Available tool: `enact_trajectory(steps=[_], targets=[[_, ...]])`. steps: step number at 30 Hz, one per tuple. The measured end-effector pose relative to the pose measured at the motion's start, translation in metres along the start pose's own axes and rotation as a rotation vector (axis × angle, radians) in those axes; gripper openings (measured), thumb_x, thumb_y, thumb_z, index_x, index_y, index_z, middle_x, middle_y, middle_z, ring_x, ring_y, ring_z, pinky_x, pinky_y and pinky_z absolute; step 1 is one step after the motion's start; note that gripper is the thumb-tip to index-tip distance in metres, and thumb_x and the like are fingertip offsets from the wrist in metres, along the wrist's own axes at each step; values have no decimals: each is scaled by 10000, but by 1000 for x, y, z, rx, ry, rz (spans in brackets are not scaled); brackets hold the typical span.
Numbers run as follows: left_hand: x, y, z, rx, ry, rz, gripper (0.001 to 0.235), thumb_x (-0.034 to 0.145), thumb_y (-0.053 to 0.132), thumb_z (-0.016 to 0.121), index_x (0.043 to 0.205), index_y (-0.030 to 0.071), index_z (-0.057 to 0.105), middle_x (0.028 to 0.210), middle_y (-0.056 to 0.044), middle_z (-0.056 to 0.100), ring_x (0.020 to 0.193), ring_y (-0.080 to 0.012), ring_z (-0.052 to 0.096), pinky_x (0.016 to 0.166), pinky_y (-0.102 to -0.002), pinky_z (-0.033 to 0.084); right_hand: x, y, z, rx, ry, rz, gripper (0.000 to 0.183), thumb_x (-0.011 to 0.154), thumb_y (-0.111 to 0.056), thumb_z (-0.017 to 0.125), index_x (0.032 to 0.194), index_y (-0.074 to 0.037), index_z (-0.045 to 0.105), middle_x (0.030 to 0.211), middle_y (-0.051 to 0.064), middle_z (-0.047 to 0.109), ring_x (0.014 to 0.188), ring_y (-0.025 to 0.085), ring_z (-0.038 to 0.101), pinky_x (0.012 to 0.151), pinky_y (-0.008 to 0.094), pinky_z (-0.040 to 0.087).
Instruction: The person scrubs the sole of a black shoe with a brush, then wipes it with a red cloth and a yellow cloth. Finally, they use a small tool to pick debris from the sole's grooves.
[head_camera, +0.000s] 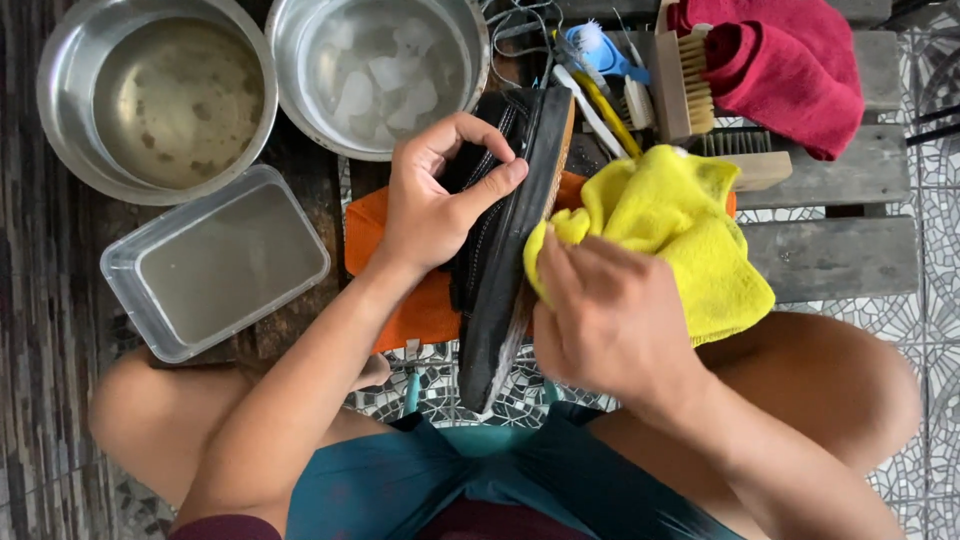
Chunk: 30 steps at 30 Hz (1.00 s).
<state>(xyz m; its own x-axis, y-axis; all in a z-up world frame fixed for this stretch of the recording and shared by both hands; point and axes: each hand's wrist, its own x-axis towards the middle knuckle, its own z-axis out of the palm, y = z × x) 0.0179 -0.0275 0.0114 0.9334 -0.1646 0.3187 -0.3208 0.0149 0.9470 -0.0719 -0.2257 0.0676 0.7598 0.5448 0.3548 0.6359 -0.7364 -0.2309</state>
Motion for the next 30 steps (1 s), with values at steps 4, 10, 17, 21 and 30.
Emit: enact_trajectory(steps=[4, 10, 17, 21, 30], targets=[[-1, 1, 1, 12, 19, 13, 138, 1034, 135, 824, 962, 139, 705, 967, 19, 731, 944, -116, 664, 951, -283, 541, -8, -14, 3, -112, 84, -129, 304, 901, -13, 598, 1122, 131, 750, 875, 171, 747, 647, 261, 656, 501, 378, 522], [-3, -4, 4, 27, 52, 65, 131, 1034, 120, 829, 982, 131, 710, 981, 7, 739, 927, -118, 670, 893, -268, 543, -24, -34, 6, -229, 166, -181, 394, 1001, -120, 522, 1157, 136, 778, 1064, 216, 828, 756, 235, 717, 630, 317, 547], [-3, -3, 3, 18, 58, 67, 119, 1032, 130, 827, 981, 144, 719, 976, 14, 746, 934, -119, 679, 894, -274, 551, -37, -53, 17, -178, 219, -68, 315, 1063, -5, 546, 1229, 133, 775, 1310, 321, 789, 1064, 357, 827, 981, 463, 676], [-3, -3, 4, 12, 63, 66, 118, 1029, 136, 828, 976, 142, 723, 971, 16, 748, 917, -113, 672, 874, -272, 539, -48, -45, 28, -105, 231, -91, 330, 1051, 17, 509, 1262, 136, 734, 1327, 346, 773, 1132, 421, 793, 1028, 533, 682], [-4, -3, 3, 28, 66, 60, 120, 1028, 131, 826, 962, 138, 727, 965, 13, 749, 926, -118, 679, 891, -274, 536, -75, -18, 55, 89, 277, -204, 405, 1122, -100, 404, 1314, 64, 721, 1336, 285, 790, 1134, 470, 770, 1076, 638, 642]])
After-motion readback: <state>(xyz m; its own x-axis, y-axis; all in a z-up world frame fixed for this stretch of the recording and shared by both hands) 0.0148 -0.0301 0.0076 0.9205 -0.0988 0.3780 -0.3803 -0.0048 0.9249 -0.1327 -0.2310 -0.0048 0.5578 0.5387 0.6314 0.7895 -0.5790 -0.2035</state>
